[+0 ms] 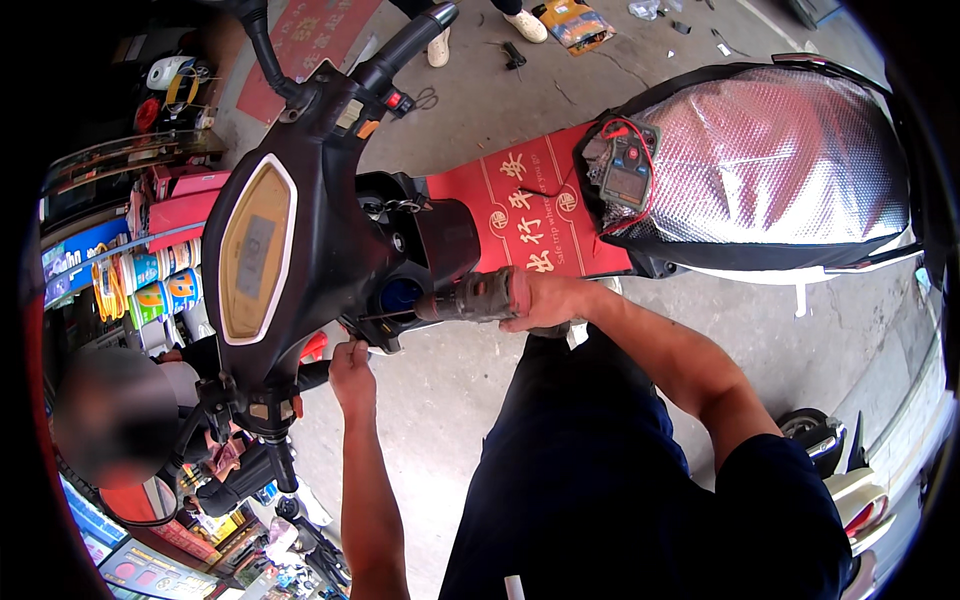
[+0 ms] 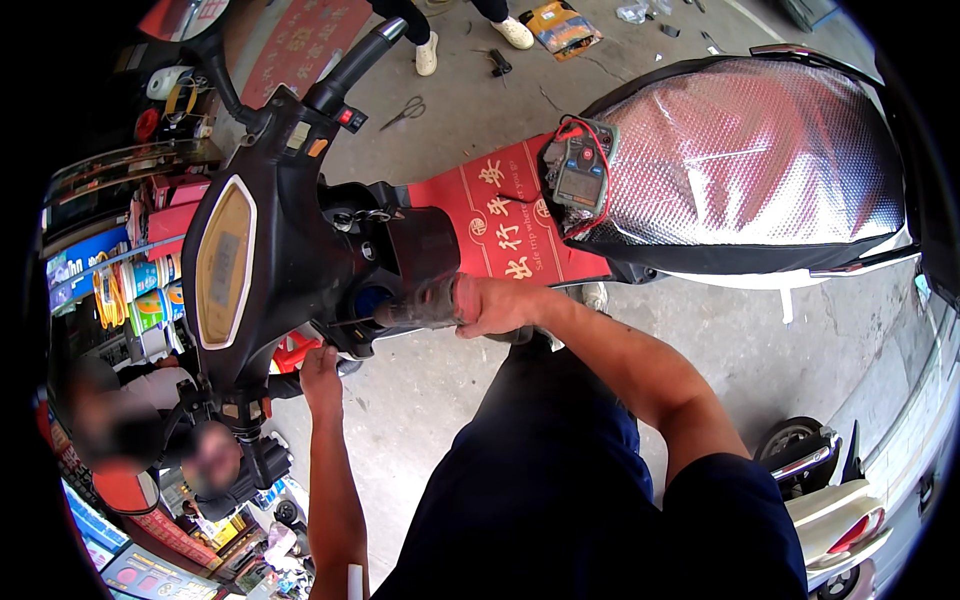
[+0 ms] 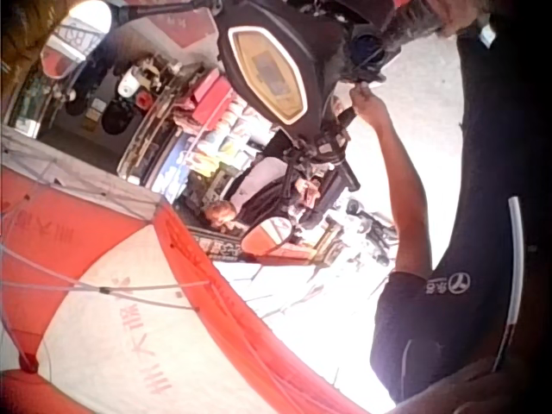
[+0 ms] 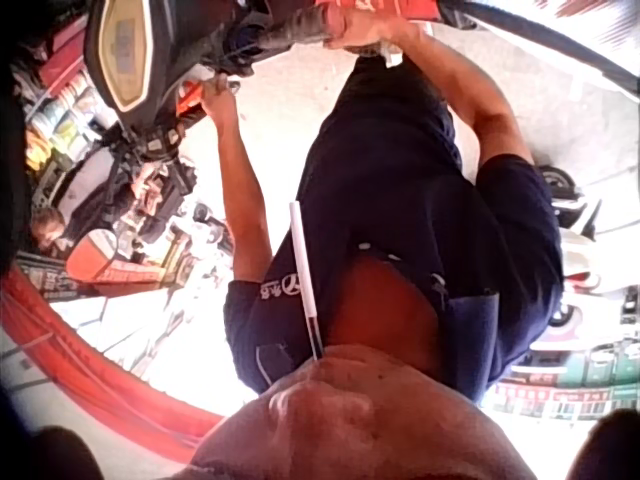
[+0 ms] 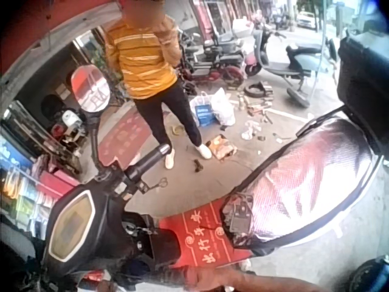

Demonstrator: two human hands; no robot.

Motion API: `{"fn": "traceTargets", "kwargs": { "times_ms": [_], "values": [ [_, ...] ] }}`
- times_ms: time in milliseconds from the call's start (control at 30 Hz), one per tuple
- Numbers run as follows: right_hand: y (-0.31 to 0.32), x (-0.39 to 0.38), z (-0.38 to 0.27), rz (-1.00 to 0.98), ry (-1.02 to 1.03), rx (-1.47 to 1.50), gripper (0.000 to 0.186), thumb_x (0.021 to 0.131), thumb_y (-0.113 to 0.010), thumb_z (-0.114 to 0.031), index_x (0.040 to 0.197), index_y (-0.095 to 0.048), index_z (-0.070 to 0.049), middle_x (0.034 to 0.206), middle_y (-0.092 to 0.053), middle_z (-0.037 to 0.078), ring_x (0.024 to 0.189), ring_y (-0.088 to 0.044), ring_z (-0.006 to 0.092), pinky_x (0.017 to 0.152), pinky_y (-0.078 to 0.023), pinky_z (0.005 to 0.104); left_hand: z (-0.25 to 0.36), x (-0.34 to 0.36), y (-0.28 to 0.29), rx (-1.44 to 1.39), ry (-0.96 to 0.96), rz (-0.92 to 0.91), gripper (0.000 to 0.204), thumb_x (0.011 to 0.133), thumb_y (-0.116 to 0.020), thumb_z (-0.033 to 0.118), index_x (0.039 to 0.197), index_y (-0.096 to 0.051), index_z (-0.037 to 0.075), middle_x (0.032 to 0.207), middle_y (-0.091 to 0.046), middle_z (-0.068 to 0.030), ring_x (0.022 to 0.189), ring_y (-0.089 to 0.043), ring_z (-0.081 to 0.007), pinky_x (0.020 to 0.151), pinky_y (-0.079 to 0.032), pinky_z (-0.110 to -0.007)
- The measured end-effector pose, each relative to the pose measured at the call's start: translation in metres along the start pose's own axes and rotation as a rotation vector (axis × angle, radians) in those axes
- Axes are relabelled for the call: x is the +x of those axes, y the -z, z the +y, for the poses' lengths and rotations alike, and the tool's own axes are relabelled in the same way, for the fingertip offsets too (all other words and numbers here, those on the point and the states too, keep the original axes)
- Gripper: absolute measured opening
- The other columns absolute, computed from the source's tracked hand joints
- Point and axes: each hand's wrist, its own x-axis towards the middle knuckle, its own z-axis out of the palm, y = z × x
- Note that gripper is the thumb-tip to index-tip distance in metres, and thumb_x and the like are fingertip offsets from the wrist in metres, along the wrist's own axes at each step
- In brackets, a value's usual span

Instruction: The person uses a power drill to remove screws from the front panel of a white scooter. They then remove the front fairing, pick up a small black component from the floor, and install it onto the handlebar area. Finally, they attach a rearview mirror to the handlebar and tighten it with a wrench.

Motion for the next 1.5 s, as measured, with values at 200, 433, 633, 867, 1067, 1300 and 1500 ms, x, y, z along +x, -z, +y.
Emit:
{"fn": "traceTargets", "kwargs": {
  "times_ms": [200,433,633,867,1067,1300,1500],
  "values": [
    [-0.004,-0.003,0.008,-0.106,0.025,-0.081,0.040,0.079,-0.075,-0.019,0.109,-0.058,0.001,0.094,-0.064,0.009,0.084,-0.056,0.0185,0.081,-0.048,0.0323,0.009,-0.003,0.001,0.035,-0.017,0.001,0.017,0.092,-0.060,0.012,0.098,-0.061,-0.004,0.088,-0.065,-0.0123,0.080,-0.057,-0.0187,0.077,-0.045,-0.031],
    [-0.001,-0.002,0.004,-0.221,-0.021,-0.007,0.036,0.077,-0.074,-0.013,0.108,-0.059,0.001,0.092,-0.066,0.009,0.081,-0.056,0.0156,0.079,-0.049,0.0319,0.007,0.000,-0.002,0.035,-0.038,0.031,0.017,0.091,-0.061,0.015,0.094,-0.064,-0.002,0.090,-0.068,-0.0157,0.081,-0.064,-0.0257,0.077,-0.049,-0.035],
    [0.009,-0.004,-0.026,-0.091,0.053,-0.015,0.046,0.074,-0.072,-0.007,0.117,-0.059,-0.002,0.097,-0.068,0.007,0.088,-0.059,0.0130,0.081,-0.049,0.0311,0.007,-0.001,-0.002,0.059,0.003,0.020,0.017,0.090,-0.062,0.014,0.094,-0.063,-0.002,0.087,-0.067,-0.0151,0.079,-0.063,-0.0245,0.076,-0.048,-0.034],
    [0.018,0.008,-0.014,-0.068,0.144,-0.079,0.020,0.071,-0.072,-0.006,0.089,-0.064,-0.001,0.078,-0.066,0.010,0.072,-0.060,0.0182,0.069,-0.050,0.0340,-0.004,0.002,-0.006,0.000,-0.069,0.031,0.016,0.090,-0.061,0.013,0.093,-0.062,-0.003,0.085,-0.065,-0.0135,0.077,-0.060,-0.0224,0.074,-0.047,-0.033],
    [0.019,-0.022,-0.037,-0.092,0.031,-0.150,0.020,0.073,-0.072,-0.009,0.087,-0.061,0.000,0.078,-0.063,0.009,0.072,-0.056,0.0149,0.070,-0.050,0.0325,-0.010,-0.004,0.002,-0.352,0.083,0.068,0.016,0.092,-0.061,0.014,0.095,-0.064,-0.002,0.090,-0.066,-0.0070,0.079,-0.059,-0.0178,0.075,-0.047,-0.031],
    [0.003,-0.109,-0.106,0.012,0.016,-0.296,0.045,0.075,-0.075,-0.010,0.117,-0.060,-0.004,0.103,-0.066,0.012,0.091,-0.061,0.0205,0.083,-0.050,0.0348,0.026,-0.045,-0.006,-1.565,0.371,-0.202,0.021,0.095,-0.061,0.016,0.111,-0.061,0.003,0.104,-0.067,-0.0086,0.085,-0.063,-0.0155,0.080,-0.054,-0.029],
    [-0.018,-0.146,-0.137,0.161,-0.042,-0.371,0.039,0.074,-0.077,-0.008,0.109,-0.062,-0.001,0.098,-0.067,0.013,0.082,-0.061,0.0229,0.078,-0.051,0.0349,0.047,-0.038,-0.010,-1.736,0.208,-0.506,0.019,0.096,-0.058,0.017,0.111,-0.062,0.004,0.106,-0.067,-0.0078,0.093,-0.065,-0.0158,0.082,-0.056,-0.027]
  ]
}}
